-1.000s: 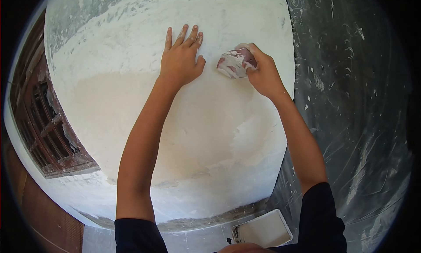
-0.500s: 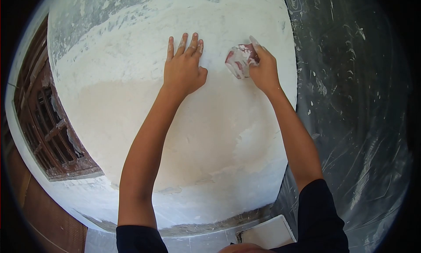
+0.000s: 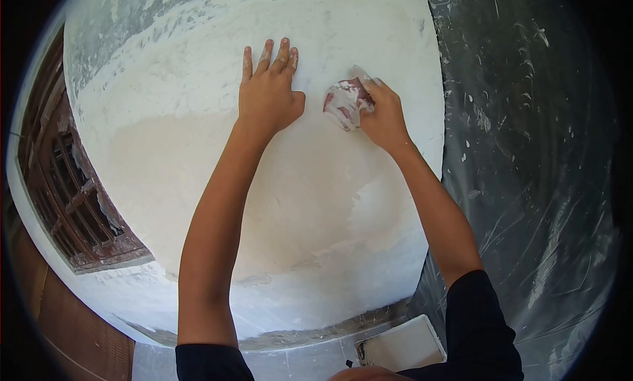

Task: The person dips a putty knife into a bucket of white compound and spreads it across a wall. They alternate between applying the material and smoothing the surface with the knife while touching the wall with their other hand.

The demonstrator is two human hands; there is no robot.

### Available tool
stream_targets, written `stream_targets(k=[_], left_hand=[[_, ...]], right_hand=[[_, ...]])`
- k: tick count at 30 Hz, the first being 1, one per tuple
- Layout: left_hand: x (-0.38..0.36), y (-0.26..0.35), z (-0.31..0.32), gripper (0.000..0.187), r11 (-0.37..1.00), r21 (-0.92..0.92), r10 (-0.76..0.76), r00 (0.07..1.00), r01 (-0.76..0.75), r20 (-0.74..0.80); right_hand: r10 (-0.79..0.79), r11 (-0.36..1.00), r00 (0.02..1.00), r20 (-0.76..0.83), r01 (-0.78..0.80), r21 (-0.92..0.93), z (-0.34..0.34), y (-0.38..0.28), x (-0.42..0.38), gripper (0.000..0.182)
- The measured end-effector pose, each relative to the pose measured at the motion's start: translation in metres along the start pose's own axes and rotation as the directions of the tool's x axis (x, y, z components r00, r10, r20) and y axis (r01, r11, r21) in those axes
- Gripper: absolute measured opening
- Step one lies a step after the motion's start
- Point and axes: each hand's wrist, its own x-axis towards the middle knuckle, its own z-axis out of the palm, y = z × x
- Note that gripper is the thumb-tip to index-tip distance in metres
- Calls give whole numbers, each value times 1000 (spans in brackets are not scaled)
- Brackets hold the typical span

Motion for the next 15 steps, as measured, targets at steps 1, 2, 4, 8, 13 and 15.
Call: stream_targets(k=[1,2,4,8,13,15], left_hand=[[0,1,-1,71,1000,10,-10,1000,10,10],[1,3,-2,71,1000,19,-21,1000,20,17],[0,1,-1,71,1000,22,-15,1000,15,14],[0,2,0,71,999,34,-21,1000,21,11],[2,1,-2,71,998,55,-23,999,21,38],[2,1,-2,71,999,47,-17,999,15,39]], right_hand=[[42,999,991,-123,-41,12,-2,5,3,65],[148,988,946,-289,-130,82,-6,10,4,65],[88,993,973,-212,-70,92,-7,3,-2,64],[13,1000,999,-39,-13,-5,-1,6,-10,65],[13,994,994,-106,-2,106,-2,-10,-2,63],[-142,989,990,3,142,31,9,-14,-3,62]])
